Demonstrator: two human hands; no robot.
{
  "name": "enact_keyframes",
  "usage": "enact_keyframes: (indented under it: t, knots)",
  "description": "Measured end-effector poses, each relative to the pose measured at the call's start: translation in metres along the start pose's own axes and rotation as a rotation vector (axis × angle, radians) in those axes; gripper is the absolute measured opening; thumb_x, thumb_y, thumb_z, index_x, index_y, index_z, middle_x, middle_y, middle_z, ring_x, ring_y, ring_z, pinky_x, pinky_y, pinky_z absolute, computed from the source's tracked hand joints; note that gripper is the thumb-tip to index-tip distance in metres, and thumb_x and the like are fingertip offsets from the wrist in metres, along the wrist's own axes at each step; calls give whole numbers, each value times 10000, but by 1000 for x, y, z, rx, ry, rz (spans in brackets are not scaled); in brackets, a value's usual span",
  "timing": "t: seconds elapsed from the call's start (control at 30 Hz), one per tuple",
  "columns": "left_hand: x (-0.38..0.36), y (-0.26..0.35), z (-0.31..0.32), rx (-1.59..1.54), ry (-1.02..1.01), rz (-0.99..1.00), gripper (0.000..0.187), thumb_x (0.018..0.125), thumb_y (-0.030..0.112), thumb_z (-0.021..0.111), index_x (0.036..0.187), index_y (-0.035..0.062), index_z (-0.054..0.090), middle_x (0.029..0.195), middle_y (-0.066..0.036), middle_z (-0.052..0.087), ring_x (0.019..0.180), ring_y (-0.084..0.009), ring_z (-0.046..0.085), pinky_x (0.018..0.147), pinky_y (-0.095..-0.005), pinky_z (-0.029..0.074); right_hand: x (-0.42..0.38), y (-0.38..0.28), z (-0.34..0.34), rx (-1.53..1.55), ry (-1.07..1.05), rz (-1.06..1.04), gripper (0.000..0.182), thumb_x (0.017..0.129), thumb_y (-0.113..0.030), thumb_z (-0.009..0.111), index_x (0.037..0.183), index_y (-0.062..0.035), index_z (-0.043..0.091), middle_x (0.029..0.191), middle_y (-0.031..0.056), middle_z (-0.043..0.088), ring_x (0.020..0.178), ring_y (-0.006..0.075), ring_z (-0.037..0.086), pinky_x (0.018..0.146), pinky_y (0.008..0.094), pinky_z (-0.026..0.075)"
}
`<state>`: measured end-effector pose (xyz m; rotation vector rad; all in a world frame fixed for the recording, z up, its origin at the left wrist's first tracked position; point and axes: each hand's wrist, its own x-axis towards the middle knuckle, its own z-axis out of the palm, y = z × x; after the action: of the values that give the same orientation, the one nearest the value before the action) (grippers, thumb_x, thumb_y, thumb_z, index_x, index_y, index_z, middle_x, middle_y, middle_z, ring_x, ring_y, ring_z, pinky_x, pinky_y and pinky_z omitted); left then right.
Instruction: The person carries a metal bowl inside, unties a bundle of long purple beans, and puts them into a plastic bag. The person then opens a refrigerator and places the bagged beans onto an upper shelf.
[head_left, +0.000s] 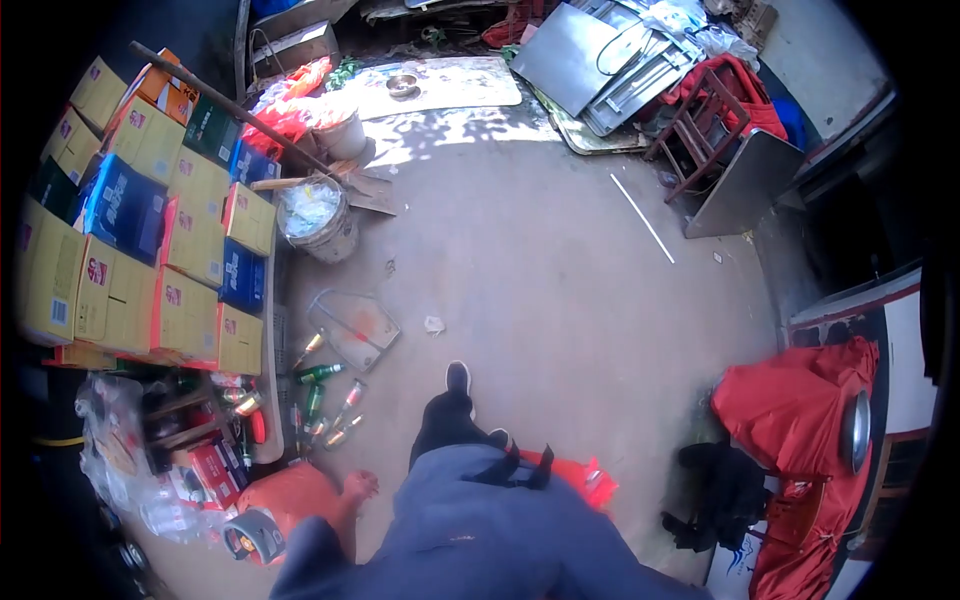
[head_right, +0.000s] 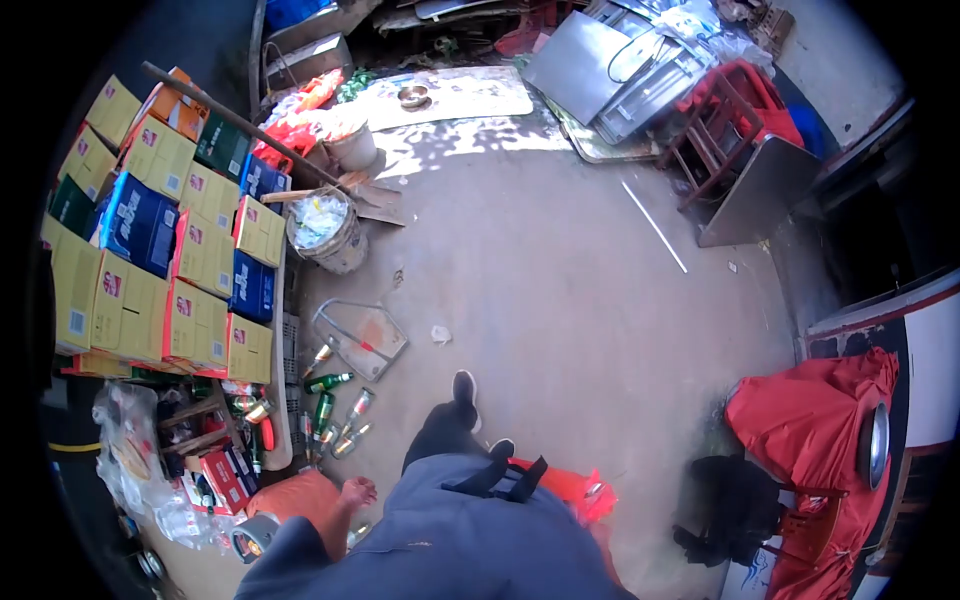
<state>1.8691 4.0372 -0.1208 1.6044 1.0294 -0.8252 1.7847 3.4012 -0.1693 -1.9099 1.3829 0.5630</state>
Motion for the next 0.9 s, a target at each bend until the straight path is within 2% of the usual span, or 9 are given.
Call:
enact_keyframes:
  t: [0.2, 0.43, 0.5, 0.57, 0.63, 0.7, 0.73, 0.8, 0.9]
  knots:
    - [98, 115, 21, -139, -59, 1, 177, 839, 121, 594, 925, -24, 646, 736, -105, 656, 580, -177, 624, 494, -302, 495, 55, -177, 10, 73, 69, 15, 165, 750, -98, 631, 875, 7, 616, 800, 105, 611, 634, 235, 599, 481, 420, 471]
    - [164, 374, -36, -175, 55, 247, 211, 861, 170, 576, 931, -17, 644, 784, -86, 653, 667, -153, 624, 582, -301, 505, 114, -328, 8, 67, 145, -14, 177, 751, -103, 624, 898, -5, 617, 814, 102, 611, 644, 236, 600, 478, 426, 469]
    - [190, 432, -55, -211, 86, 276, 192, 862, 161, 568, 917, -9, 638, 805, -86, 656, 695, -156, 628, 606, -302, 509, 139, -394, 6, 455, 152, -126, 213, 737, -67, 584, 934, 9, 611, 825, 114, 612, 649, 224, 599, 480, 401, 480]
    - [204, 485, -71, -242, 165, 284, 181, 863, 160, 562, 907, 1, 637, 808, -84, 657, 704, -159, 629, 616, -299, 509, 164, -472, 0, 490, 70, -168, 249, 753, -67, 580, 986, 18, 592, 838, 128, 612, 654, 217, 601, 487, 381, 489]
    - [212, 504, -75, -263, 241, 271, 170, 864, 158, 556, 897, 11, 635, 811, -82, 658, 712, -162, 630, 626, -296, 509, 172, -552, -6, 512, -14, -190, 286, 769, -68, 576, 1039, 28, 572, 851, 141, 611, 659, 211, 602, 494, 361, 498]
    - [234, 516, -80, -367, 303, 291, 139, 890, 111, 530, 944, 17, 616, 792, -84, 662, 645, -159, 637, 529, -282, 502, 189, -663, 9, 444, -313, -95, 373, 796, -66, 626, 1140, 28, 516, 890, 134, 609, 696, 206, 611, 502, 339, 510]
    - [236, 521, -77, -393, 322, 290, 139, 890, 111, 530, 944, 17, 616, 792, -84, 662, 645, -159, 637, 529, -282, 502, 185, -720, 17, 425, -329, -116, 373, 796, -66, 626, 1140, 28, 516, 890, 134, 609, 696, 206, 611, 502, 339, 510]
    - [232, 519, -65, -471, 368, 21, 153, 872, 151, 553, 902, 24, 633, 797, -82, 655, 685, -162, 638, 581, -292, 506, 131, -833, 52, 312, -316, -344, 432, 790, -64, 674, 1186, 6, 515, 933, 133, 619, 747, 225, 623, 554, 343, 528]
    - [234, 488, -29, -588, 375, -40, 184, 883, 184, 574, 920, 14, 634, 773, -87, 653, 655, -169, 640, 557, -290, 505, 122, -934, 90, 157, -320, -292, 463, 749, -24, 717, 1176, 35, 547, 986, 139, 632, 800, 225, 629, 642, 341, 532]
